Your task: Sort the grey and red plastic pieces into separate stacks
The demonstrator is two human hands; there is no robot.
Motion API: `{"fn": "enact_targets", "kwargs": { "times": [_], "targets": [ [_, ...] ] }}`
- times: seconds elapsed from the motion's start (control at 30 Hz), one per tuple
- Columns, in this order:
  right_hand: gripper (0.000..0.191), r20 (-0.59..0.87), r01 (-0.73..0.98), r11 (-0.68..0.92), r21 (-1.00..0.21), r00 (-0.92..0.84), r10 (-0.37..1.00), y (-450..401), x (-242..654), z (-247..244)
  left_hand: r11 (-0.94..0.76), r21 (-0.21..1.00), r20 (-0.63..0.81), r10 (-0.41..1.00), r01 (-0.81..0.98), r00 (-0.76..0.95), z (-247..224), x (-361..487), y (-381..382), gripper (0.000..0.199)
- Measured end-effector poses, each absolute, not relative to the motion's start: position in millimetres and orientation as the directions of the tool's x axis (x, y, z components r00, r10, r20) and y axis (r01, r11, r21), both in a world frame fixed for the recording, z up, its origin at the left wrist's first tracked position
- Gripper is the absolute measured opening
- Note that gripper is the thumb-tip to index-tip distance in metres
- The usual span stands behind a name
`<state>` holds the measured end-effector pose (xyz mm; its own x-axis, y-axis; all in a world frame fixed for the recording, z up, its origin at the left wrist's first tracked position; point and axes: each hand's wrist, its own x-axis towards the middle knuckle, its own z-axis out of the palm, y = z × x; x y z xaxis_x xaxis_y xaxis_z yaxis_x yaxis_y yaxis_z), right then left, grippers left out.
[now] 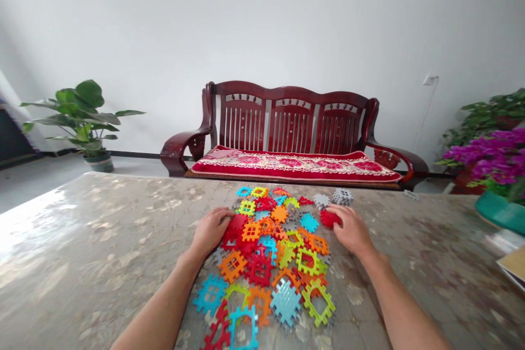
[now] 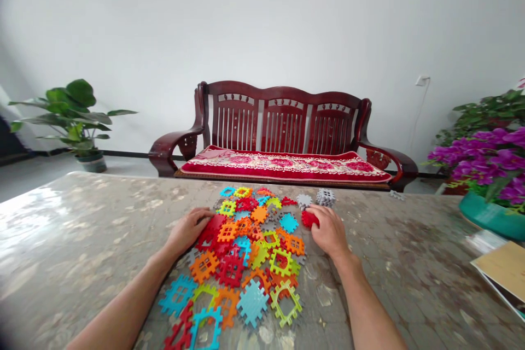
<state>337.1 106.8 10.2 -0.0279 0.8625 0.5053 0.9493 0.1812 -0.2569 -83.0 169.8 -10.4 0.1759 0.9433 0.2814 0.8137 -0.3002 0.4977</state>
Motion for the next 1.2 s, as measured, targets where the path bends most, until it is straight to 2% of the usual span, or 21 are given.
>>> {"fn": "enact_targets", "kwargs": {
  "times": [0.13,0.23,0.33,0.43,0.6,0.77,0.87,0.97,1.03,1.1,1.2],
  "targets": [
    [0.037,0.558,0.897,0.268,-0.352,-0.029,0.829,101.7,312.7,14.9,-0.295,0.492,0.280,0.944,0.819,0.172,-8.6,-81.9,168.3,0.034],
    [0.031,0.508,0.805,0.352,-0.478,-0.074,0.858,95.5,280.3,20.7,-0.301,0.501,0.282,0.943,0.812,0.175,-8.7,-81.9,168.1,0.034],
    [0.026,0.455,0.728,0.438,-0.527,-0.193,0.869,84.5,242.9,31.6,-0.311,0.506,0.286,0.940,0.804,0.184,-8.8,-82.0,168.2,0.034],
    [0.026,0.421,0.707,0.506,-0.494,-0.315,0.851,70.2,210.6,43.9,-0.326,0.506,0.297,0.935,0.798,0.194,-8.4,-81.9,168.2,0.033],
    [0.041,0.344,0.740,0.549,-0.390,-0.436,0.832,52.4,179.3,47.3,-0.345,0.518,0.313,0.928,0.783,0.202,-9.0,-81.5,168.4,0.032],
    [0.038,0.336,0.783,0.534,-0.317,-0.434,0.836,48.3,168.5,37.4,-0.358,0.521,0.331,0.922,0.775,0.204,-10.8,-81.9,168.6,0.032],
    [0.030,0.352,0.787,0.517,-0.337,-0.404,0.844,48.3,165.9,36.4,-0.358,0.509,0.331,0.921,0.783,0.206,-11.0,-82.0,168.8,0.032],
    [0.019,0.364,0.776,0.464,-0.427,-0.323,0.874,49.3,164.6,37.5,-0.348,0.505,0.320,0.925,0.790,0.203,-11.2,-82.3,169.4,0.033],
    [0.011,0.346,0.746,0.392,-0.538,-0.229,0.910,52.1,166.0,37.5,-0.339,0.508,0.312,0.929,0.792,0.198,-11.1,-82.6,169.7,0.033],
    [0.005,0.284,0.649,0.297,-0.701,-0.129,0.950,57.8,171.6,36.6,-0.335,0.509,0.305,0.932,0.793,0.198,-10.5,-82.8,169.5,0.032],
    [0.015,0.182,0.432,0.181,-0.883,-0.039,0.982,70.6,190.9,36.0,-0.336,0.506,0.300,0.932,0.795,0.203,-8.9,-82.5,168.7,0.033]
  ]
}}
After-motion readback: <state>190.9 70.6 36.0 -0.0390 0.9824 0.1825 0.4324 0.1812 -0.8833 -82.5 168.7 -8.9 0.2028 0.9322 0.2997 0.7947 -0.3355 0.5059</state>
